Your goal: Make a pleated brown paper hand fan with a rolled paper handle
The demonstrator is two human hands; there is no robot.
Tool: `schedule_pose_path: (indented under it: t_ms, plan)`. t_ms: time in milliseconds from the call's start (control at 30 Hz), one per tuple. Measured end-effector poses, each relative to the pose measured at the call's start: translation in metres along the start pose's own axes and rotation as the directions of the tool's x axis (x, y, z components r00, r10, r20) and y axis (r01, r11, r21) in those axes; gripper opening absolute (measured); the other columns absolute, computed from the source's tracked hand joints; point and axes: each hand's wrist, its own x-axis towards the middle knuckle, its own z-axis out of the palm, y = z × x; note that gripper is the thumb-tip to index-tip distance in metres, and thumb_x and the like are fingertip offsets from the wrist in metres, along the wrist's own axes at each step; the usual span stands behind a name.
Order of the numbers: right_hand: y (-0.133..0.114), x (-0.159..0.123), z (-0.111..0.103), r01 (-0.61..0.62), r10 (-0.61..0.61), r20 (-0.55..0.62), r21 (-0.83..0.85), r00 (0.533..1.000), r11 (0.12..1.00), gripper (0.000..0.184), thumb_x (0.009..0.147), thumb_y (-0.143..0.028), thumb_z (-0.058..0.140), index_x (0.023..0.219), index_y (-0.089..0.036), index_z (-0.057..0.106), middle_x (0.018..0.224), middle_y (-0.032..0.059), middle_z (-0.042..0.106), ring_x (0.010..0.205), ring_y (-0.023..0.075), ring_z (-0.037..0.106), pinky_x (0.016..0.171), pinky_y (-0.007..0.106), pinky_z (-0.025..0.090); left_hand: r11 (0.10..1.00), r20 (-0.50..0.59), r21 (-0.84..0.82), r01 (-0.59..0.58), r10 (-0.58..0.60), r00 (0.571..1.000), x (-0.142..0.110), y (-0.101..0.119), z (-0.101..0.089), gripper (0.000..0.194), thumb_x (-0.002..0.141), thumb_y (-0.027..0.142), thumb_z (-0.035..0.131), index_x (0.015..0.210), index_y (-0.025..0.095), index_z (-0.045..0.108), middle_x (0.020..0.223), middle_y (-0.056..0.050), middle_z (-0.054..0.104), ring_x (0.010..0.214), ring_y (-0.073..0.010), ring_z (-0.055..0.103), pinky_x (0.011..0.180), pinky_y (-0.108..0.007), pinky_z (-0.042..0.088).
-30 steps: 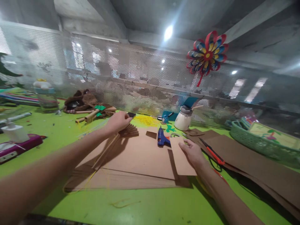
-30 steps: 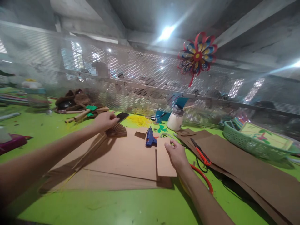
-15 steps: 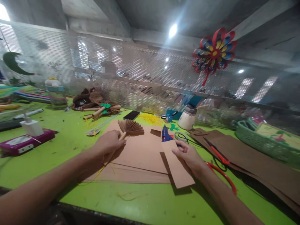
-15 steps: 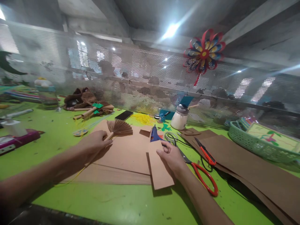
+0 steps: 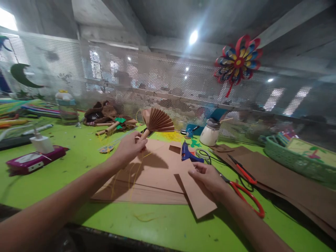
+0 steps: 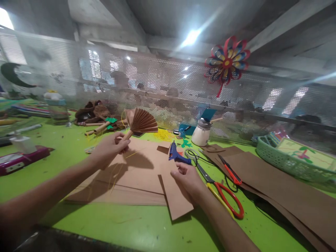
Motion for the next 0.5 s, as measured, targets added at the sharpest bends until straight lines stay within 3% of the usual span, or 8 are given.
schedule_pose_path:
  t_ms: [133, 200, 300, 400, 500]
  plan:
    - [-0.007, 0.004, -0.002, 0.107, -0.12, -0.097, -0.129, 0.988, 0.986, 0.028, 0.068, -0.038, 0.076, 0.086, -0.016, 0.075, 0.095, 0.01, 0.072, 0.095, 0.028, 0.063, 0.082, 0.039, 0.05, 0.962, 0.062, -0.272, -0.025, 0.044, 0.997, -0.015, 0.028, 0.011, 0.02, 0.079, 0.037, 0.054, 0.086, 0.019, 0.049, 0.06, 0.0, 0.065, 0.053, -0.0143, 0.06, 0.053, -0.025, 0.046]
    - [-0.017, 0.003, -0.001, 0.161, -0.181, -0.126, -0.153, 0.975, 0.975, 0.03, 0.07, -0.04, 0.075, 0.091, -0.018, 0.074, 0.107, 0.0102, 0.069, 0.105, 0.0278, 0.059, 0.089, 0.038, 0.047, 0.926, 0.101, -0.375, -0.049, 0.093, 0.991, -0.024, 0.042, 0.018, 0.018, 0.079, 0.034, 0.057, 0.084, 0.019, 0.048, 0.059, 0.001, 0.063, 0.05, -0.0129, 0.057, 0.051, -0.025, 0.045]
    - [-0.035, -0.003, 0.012, 0.193, -0.205, -0.073, -0.146, 0.976, 0.97, 0.037, 0.075, -0.044, 0.071, 0.103, -0.019, 0.071, 0.115, 0.0106, 0.067, 0.106, 0.0256, 0.059, 0.088, 0.037, 0.048, 0.881, 0.14, -0.466, -0.085, 0.169, 0.976, -0.031, 0.058, 0.029, 0.018, 0.08, 0.034, 0.057, 0.083, 0.019, 0.049, 0.059, 0.001, 0.063, 0.05, -0.0125, 0.056, 0.052, -0.025, 0.046]
    - [-0.049, -0.007, 0.037, 0.198, -0.2, -0.003, -0.116, 0.98, 0.973, 0.041, 0.081, -0.049, 0.064, 0.108, -0.018, 0.068, 0.115, 0.0105, 0.067, 0.104, 0.024, 0.061, 0.085, 0.036, 0.05, 0.877, 0.133, -0.461, -0.138, 0.222, 0.966, -0.032, 0.063, 0.044, 0.017, 0.081, 0.033, 0.057, 0.08, 0.017, 0.054, 0.063, -0.001, 0.064, 0.054, -0.0136, 0.058, 0.055, -0.026, 0.046]
    - [-0.052, -0.003, 0.063, 0.195, -0.195, -0.009, 0.006, 0.981, 0.981, 0.043, 0.085, -0.052, 0.058, 0.112, -0.019, 0.065, 0.118, 0.009, 0.066, 0.109, 0.0227, 0.059, 0.087, 0.033, 0.049, 0.918, 0.029, -0.286, -0.276, 0.297, 0.955, -0.029, 0.058, 0.057, 0.015, 0.083, 0.03, 0.056, 0.077, 0.017, 0.061, 0.07, -0.003, 0.066, 0.064, -0.0154, 0.059, 0.06, -0.026, 0.045]
